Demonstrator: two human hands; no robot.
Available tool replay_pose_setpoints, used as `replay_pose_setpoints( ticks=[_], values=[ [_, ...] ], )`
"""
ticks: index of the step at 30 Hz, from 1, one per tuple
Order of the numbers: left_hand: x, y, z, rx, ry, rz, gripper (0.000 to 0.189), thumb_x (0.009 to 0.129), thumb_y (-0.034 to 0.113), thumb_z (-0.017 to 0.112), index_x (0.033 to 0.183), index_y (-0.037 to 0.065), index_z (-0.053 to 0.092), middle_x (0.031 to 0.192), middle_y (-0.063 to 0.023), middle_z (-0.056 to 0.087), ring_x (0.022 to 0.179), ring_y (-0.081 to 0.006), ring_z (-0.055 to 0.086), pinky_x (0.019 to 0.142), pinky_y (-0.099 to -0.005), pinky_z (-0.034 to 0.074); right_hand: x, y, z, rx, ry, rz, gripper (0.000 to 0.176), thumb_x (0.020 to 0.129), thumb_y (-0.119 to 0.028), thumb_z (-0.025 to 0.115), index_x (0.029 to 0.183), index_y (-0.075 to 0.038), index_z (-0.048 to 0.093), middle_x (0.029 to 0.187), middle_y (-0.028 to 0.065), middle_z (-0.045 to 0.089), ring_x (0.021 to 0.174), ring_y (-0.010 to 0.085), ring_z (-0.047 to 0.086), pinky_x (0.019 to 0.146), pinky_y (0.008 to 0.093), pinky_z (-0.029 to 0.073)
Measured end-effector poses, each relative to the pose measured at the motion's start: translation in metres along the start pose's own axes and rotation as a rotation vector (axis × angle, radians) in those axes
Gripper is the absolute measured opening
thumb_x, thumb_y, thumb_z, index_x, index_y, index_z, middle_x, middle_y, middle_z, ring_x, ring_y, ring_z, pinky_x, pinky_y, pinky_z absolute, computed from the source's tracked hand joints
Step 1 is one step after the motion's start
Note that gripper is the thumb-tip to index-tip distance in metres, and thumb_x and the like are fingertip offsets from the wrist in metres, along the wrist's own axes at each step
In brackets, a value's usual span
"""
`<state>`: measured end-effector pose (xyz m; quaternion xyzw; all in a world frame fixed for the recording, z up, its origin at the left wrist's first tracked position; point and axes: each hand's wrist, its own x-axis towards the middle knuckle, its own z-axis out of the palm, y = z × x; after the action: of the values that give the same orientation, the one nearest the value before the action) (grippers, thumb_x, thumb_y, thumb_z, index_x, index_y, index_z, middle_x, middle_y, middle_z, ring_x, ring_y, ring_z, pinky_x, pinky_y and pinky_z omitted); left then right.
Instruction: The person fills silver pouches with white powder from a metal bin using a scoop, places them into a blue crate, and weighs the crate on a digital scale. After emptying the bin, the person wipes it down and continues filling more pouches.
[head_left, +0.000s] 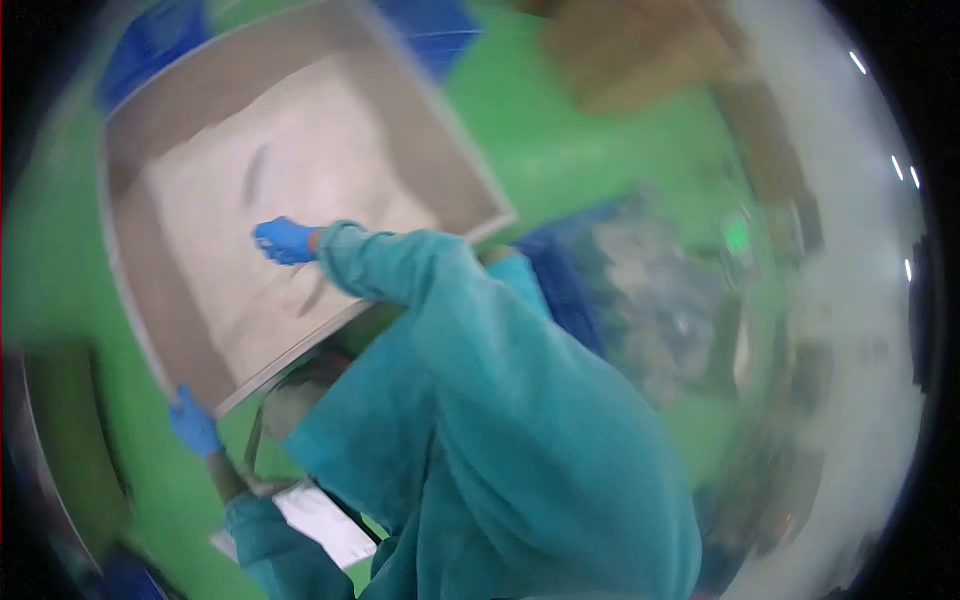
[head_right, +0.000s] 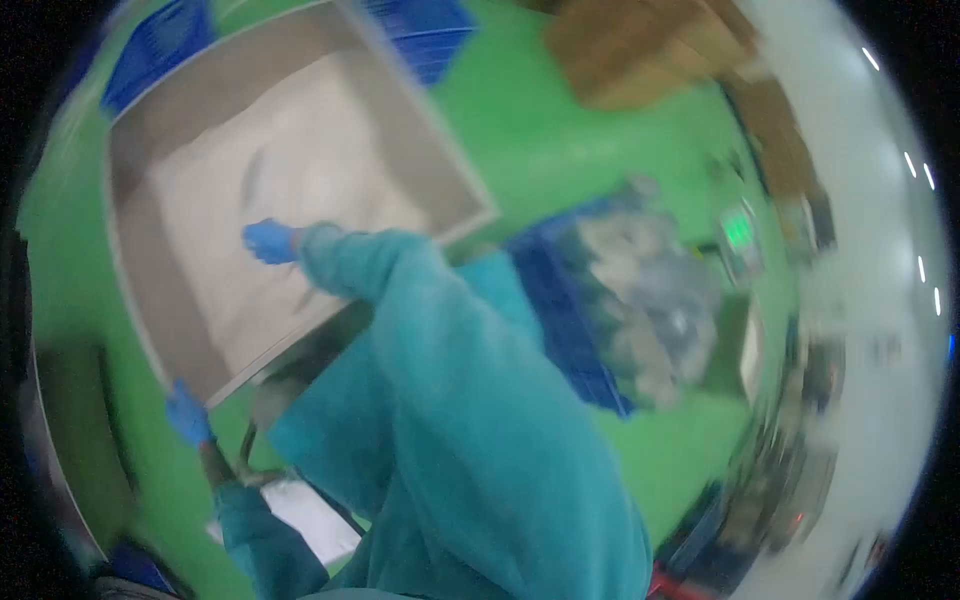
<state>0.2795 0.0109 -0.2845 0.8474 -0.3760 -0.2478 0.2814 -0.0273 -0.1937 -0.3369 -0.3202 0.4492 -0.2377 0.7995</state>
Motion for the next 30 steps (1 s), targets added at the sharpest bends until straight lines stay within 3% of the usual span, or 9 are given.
replay_pose_setpoints(
  ticks=[10, 11, 13, 14, 16, 19, 21, 27, 30],
  values=[
    [0.013, -0.019, -0.009, 0.215, 0.017, 0.189, 0.063, 0.092, 0.046, 0.04, 0.112, -0.013, 0.05, 0.106, -0.0314, 0.055, 0.096, -0.0425, 0.054, 0.084, -0.0439, 0.042, -0.505, -0.056, -0.204, 0.303, 0.421, -0.583, 0.027, 0.092, -0.03, 0.044, 0.067, -0.022, 0.045, 0.057, -0.0093, 0.035, 0.039, 0.0052, 0.024, 0.034, 0.0194, 0.019],
    [0.015, -0.031, -0.008, 0.202, 0.02, 0.208, 0.063, 0.092, 0.046, 0.04, 0.112, -0.013, 0.05, 0.106, -0.0314, 0.055, 0.096, -0.0425, 0.054, 0.084, -0.0439, 0.042, -0.568, -0.073, -0.176, 0.323, 0.99, -0.415, 0.026, 0.092, -0.032, 0.044, 0.068, -0.022, 0.046, 0.056, -0.0101, 0.034, 0.04, 0.004, 0.026, 0.035, 0.0182, 0.018],
    [0.022, -0.066, 0.01, 0.255, 0.227, 0.331, 0.065, 0.092, 0.047, 0.039, 0.115, -0.014, 0.047, 0.109, -0.0327, 0.052, 0.099, -0.043, 0.052, 0.087, -0.0443, 0.042, -0.676, -0.026, -0.244, 0.098, 0.985, -0.599, 0.026, 0.092, -0.032, 0.045, 0.072, -0.018, 0.054, 0.056, -0.0079, 0.041, 0.043, 0.0098, 0.037, 0.04, 0.0258, 0.029],
    [0.015, -0.063, 0.012, 0.243, 0.233, 0.346, 0.065, 0.092, 0.047, 0.039, 0.115, -0.014, 0.047, 0.109, -0.0327, 0.052, 0.099, -0.043, 0.052, 0.087, -0.0443, 0.042, -0.714, -0.022, -0.235, -0.343, 1.408, -0.656, 0.022, 0.091, -0.026, 0.045, 0.082, -0.01, 0.057, 0.065, -0.0035, 0.05, 0.057, 0.015, 0.051, 0.048, 0.029, 0.041],
    [-0.023, -0.043, -0.003, 0.172, 0.133, 0.295, 0.068, 0.09, 0.049, 0.041, 0.117, -0.013, 0.045, 0.111, -0.0318, 0.052, 0.102, -0.0433, 0.051, 0.09, -0.0457, 0.041, -0.796, -0.009, -0.287, -1.679, 1.386, 0.146, 0.019, 0.089, -0.019, 0.046, 0.09, -0.006, 0.06, 0.073, 0.0045, 0.058, 0.063, 0.0199, 0.057, 0.056, 0.0315, 0.046],
    [-0.04, -0.029, 0.005, 0.198, 0.387, 0.177, 0.068, 0.088, 0.049, 0.045, 0.119, -0.011, 0.045, 0.114, -0.0299, 0.051, 0.103, -0.0424, 0.05, 0.09, -0.0471, 0.04, -0.818, -0.006, -0.308, -1.688, 0.964, 0.413, 0.02, 0.086, -0.019, 0.051, 0.093, -0.004, 0.061, 0.078, 0.0118, 0.061, 0.065, 0.021, 0.059, 0.058, 0.0347, 0.047],
    [-0.02, -0.042, 0.02, 0.278, 0.463, 0.194, 0.067, 0.087, 0.049, 0.047, 0.12, -0.009, 0.045, 0.115, -0.0285, 0.05, 0.104, -0.0415, 0.05, 0.09, -0.0474, 0.04, -0.804, 0.008, -0.334, -1.048, 1.115, 0.181, 0.027, 0.081, -0.025, 0.055, 0.095, -0.004, 0.063, 0.087, 0.0156, 0.064, 0.071, 0.0211, 0.062, 0.063, 0.036, 0.048],
    [-0.067, 0.017, -0.011, 0.488, 0.4, 0.4, 0.063, 0.084, 0.048, 0.054, 0.121, -0.003, 0.05, 0.118, -0.0244, 0.051, 0.106, -0.0381, 0.05, 0.091, -0.0465, 0.04, -0.764, 0.031, -0.404, -1.46, 0.751, 0.11, 0.033, 0.076, -0.03, 0.057, 0.092, -0.004, 0.067, 0.094, 0.0133, 0.067, 0.079, 0.0223, 0.065, 0.069, 0.0374, 0.05],
    [-0.1, 0.045, -0.019, 0.457, 0.301, 0.415, 0.059, 0.083, 0.046, 0.055, 0.118, -0.002, 0.053, 0.118, -0.0233, 0.051, 0.109, -0.0368, 0.048, 0.092, -0.0458, 0.039, -0.779, 0.01, -0.319, -1.414, 1.66, 0.143, 0.031, 0.079, -0.033, 0.056, 0.076, -0.005, 0.068, 0.078, 0.0137, 0.066, 0.079, 0.0317, 0.063, 0.073, 0.0405, 0.049]
  ],
)
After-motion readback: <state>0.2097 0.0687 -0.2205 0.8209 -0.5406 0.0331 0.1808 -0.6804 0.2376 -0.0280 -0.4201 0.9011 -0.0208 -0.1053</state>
